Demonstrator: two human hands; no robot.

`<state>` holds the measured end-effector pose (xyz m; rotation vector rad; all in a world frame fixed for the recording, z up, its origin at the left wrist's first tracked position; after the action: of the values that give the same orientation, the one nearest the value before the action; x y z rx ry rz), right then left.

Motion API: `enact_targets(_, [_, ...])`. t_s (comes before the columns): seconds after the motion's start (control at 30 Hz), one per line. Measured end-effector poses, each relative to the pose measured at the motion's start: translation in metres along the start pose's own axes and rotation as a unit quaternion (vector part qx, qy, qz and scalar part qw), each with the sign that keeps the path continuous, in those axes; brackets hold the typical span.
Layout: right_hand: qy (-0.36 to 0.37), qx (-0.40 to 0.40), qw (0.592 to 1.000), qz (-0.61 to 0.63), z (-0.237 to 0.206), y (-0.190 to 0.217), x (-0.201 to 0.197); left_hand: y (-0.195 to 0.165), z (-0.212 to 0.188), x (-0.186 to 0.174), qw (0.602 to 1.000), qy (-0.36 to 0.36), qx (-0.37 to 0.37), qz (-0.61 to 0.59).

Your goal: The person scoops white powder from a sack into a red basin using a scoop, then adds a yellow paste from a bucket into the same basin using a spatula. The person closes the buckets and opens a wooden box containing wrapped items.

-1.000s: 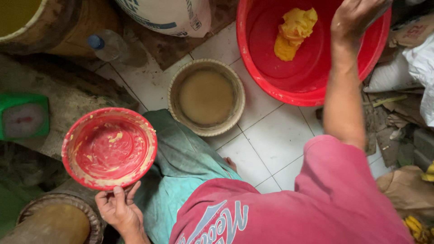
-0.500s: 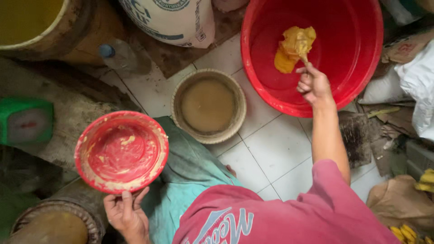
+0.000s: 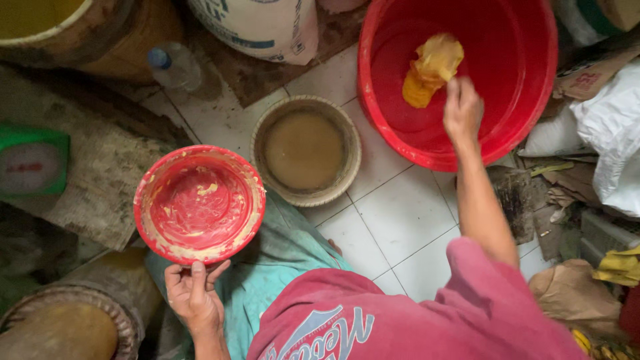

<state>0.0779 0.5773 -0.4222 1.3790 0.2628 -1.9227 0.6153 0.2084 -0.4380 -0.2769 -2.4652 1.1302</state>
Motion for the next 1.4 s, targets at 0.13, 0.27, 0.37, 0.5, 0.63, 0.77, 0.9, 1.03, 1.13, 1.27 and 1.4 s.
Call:
enact_targets(0.13, [0.055,0.021,0.993,-0.106,0.055,-0.029,0.047,-0.002,-0.003,-0.011,1.0,-0.008,0.001,0.01])
enact_targets(0.27, [0.271,-0.023,0.917,-0.29,0.083,-0.045,0.082,-0.005,-0.006,-0.022,1.0,-0.01,0.01,0.009])
enact_targets(0.37, [0.289,-0.04,0.87,-0.398,0.09,-0.05,0.072,-0.006,-0.01,-0.028,1.0,-0.024,0.008,-0.001])
enact_targets(0.5, [0.129,-0.012,0.975,-0.179,0.084,-0.04,0.018,-0.003,-0.009,-0.023,1.0,-0.023,-0.02,-0.003])
enact_targets(0.63, [0.068,0.31,0.78,0.539,0.041,0.007,-0.018,-0.005,0.005,-0.006,0.999,-0.001,-0.02,-0.03])
enact_targets(0.77, [0.105,0.285,0.723,0.62,0.033,0.106,-0.049,-0.011,0.02,0.012,0.999,0.021,-0.041,-0.021])
enact_targets(0.9, [0.162,0.113,0.817,0.541,0.075,0.225,-0.066,-0.023,0.025,0.013,0.995,0.032,-0.042,-0.081])
enact_targets(1.03, [0.206,-0.133,0.878,0.411,0.146,0.364,-0.085,-0.04,0.022,-0.003,0.993,0.056,-0.036,-0.102])
enact_targets(1.13, [0.229,-0.231,0.881,0.343,0.19,0.461,-0.089,-0.05,0.015,-0.026,0.99,0.031,-0.045,-0.134])
enact_targets(1.27, [0.279,-0.426,0.821,0.257,0.197,0.573,-0.071,-0.065,0.008,-0.055,0.982,-0.011,-0.027,-0.188])
enact_targets(1.4, [0.312,-0.639,0.692,0.123,0.149,0.64,-0.015,-0.076,0.016,-0.074,0.967,-0.058,-0.019,-0.248])
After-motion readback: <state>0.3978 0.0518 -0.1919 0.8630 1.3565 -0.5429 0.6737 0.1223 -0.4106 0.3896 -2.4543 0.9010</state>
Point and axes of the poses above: each hand's wrist, its own z-axis towards the middle knuckle, its own x-axis out of the palm, y = z × x, the point moved 5 cm from there along z, towards the middle knuckle, and after that the axes turned 15 degrees about -x, right-handed, at the moved point
